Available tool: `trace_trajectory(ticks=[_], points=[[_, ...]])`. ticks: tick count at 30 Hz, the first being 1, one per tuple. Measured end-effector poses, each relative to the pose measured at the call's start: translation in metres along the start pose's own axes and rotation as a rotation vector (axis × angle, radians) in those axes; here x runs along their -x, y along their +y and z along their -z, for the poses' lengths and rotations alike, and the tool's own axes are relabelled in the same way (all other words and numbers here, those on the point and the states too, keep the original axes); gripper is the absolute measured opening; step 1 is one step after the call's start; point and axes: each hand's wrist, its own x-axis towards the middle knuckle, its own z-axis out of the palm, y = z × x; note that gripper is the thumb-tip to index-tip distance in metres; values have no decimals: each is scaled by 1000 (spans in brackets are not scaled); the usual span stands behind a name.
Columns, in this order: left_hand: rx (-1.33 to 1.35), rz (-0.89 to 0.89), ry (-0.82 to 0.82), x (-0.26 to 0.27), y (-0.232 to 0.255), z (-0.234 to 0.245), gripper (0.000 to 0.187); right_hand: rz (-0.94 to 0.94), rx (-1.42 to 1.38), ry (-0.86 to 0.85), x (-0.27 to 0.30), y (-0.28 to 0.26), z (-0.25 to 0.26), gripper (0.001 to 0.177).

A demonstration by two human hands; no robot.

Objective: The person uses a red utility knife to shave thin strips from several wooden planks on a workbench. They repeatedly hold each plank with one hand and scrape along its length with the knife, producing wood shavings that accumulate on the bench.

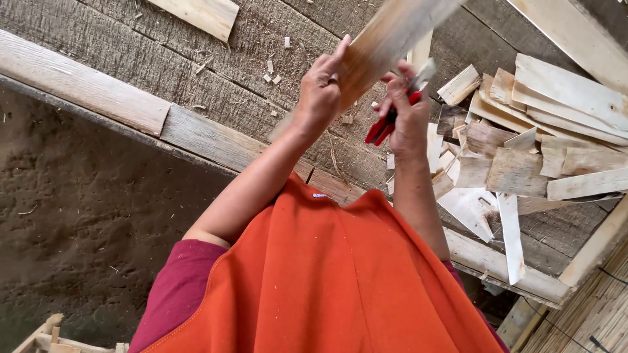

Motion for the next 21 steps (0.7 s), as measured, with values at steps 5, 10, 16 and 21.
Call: trace_trajectory(ticks=[5, 10, 16, 21], points=[[-1059, -400, 217, -12, -5, 1, 71, -13, -282, 345, -19, 3, 3, 12], [-1262, -447, 99, -11, -18, -14, 89, -103, -441, 433, -19, 55, -4, 14], [-1319, -286, -234, -25, -29, -18, 130, -268, -370, 490, 0, 70, -19, 10], [-1383, -242, -262, -25, -36, -7, 113, -323, -332, 554, 4, 46, -18, 20]])
